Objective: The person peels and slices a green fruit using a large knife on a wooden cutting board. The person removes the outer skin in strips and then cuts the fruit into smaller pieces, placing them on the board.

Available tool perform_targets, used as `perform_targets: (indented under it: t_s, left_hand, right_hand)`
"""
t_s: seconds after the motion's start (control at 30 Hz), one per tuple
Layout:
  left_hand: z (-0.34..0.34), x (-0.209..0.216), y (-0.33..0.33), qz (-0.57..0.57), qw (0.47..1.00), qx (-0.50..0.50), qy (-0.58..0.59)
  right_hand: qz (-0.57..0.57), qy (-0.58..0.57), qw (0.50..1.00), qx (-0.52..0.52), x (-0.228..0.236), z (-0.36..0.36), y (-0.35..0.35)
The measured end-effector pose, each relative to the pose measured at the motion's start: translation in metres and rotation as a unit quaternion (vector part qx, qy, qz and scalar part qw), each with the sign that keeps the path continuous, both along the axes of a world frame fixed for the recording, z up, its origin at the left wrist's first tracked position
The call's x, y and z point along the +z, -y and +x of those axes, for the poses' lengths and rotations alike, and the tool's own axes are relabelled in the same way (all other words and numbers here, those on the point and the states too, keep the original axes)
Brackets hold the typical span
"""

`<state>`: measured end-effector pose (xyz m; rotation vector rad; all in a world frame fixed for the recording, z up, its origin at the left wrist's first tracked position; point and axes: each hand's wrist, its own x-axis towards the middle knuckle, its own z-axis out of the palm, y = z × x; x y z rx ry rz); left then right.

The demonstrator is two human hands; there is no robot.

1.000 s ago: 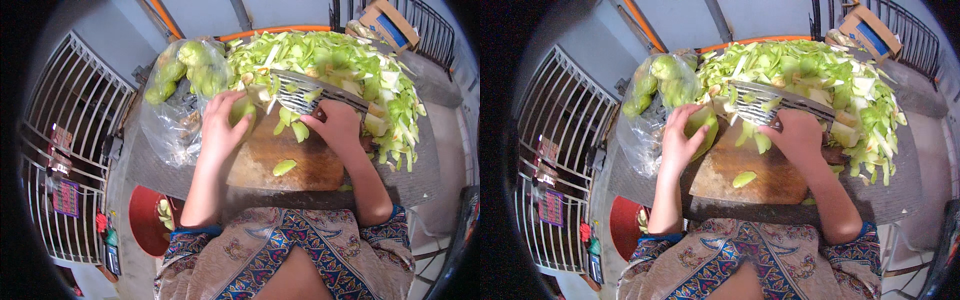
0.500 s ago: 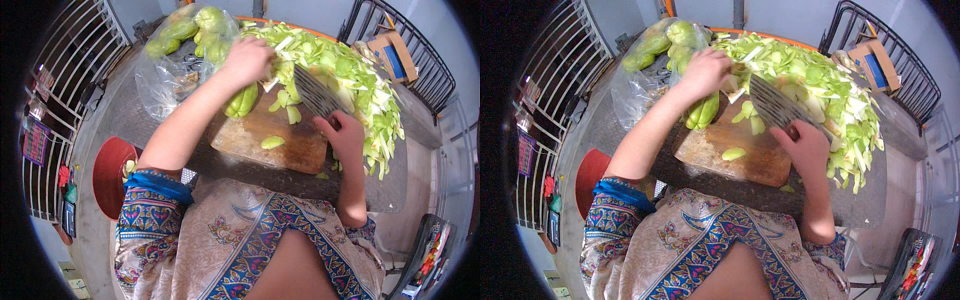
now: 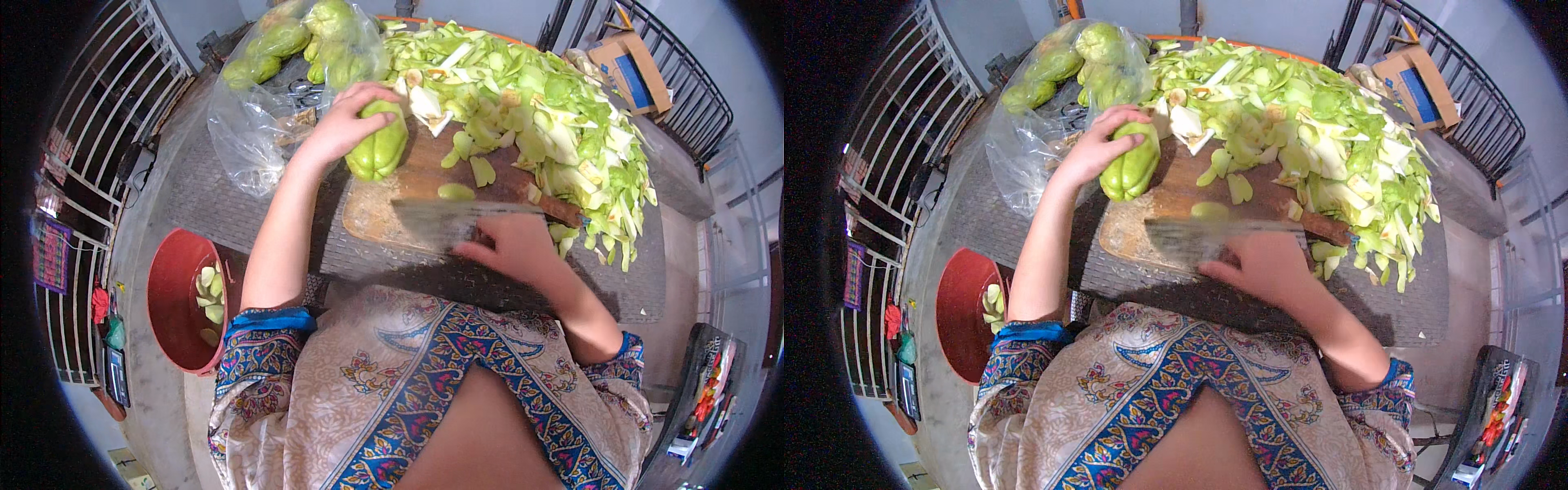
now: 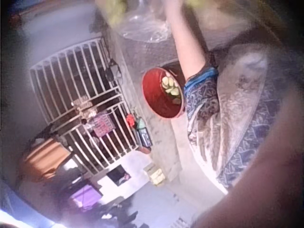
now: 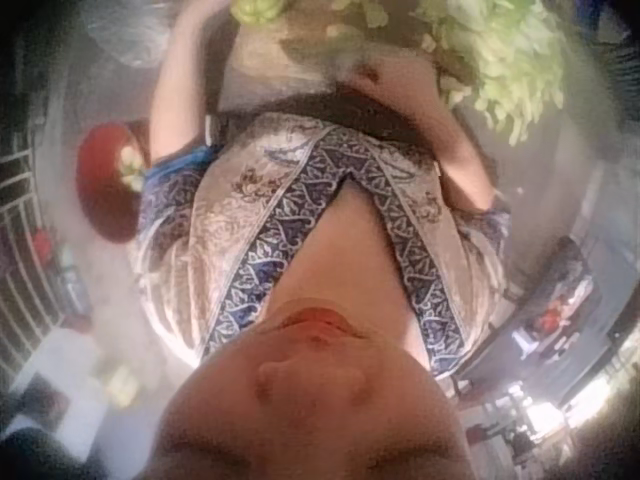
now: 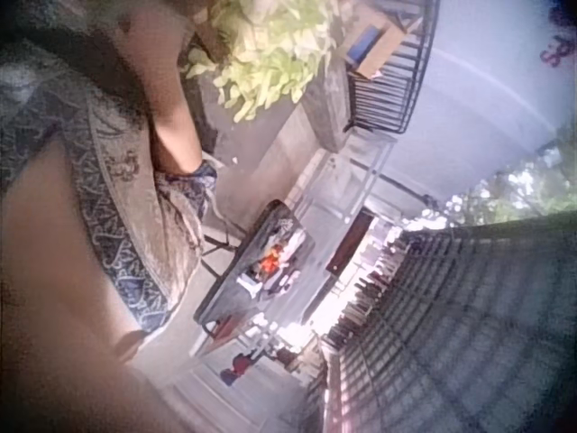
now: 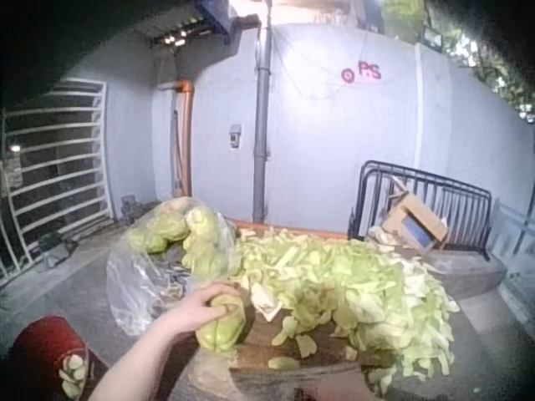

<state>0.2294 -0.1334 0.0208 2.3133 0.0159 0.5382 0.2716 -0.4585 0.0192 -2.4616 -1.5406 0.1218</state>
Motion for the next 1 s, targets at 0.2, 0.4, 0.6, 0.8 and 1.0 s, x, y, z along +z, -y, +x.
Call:
perform_targets:
  t_s: [0.2,0.4,0.6,0.8,1.0]
  left_hand:
    - [-0.008,-0.017,-0.012,-0.052,0.997,0.029,0.056]
    - [-0.008,-0.018,-0.008,-0.016,0.997,0.041,0.066]
    - [-0.007,-0.02,-0.012,-0.076,0.993,0.027,0.082]
    - [-0.016,-0.001,-0.008,0.044,0.991,0.127,0.01]
    - [-0.032,0.024,0.018,0.083,0.984,0.098,-0.124]
  right_hand:
    - [-0.068,0.002,0.993,-0.096,-0.002,0.069,-0.055]
    - [-0.017,0.054,0.996,-0.074,-0.006,0.141,-0.113]
    - [0.027,0.105,0.985,-0.134,0.022,0.212,-0.14]
    - [0.232,-0.199,0.93,-0.207,0.082,0.187,-0.113]
    - [0.103,-0.182,0.957,-0.199,0.102,0.124,-0.062]
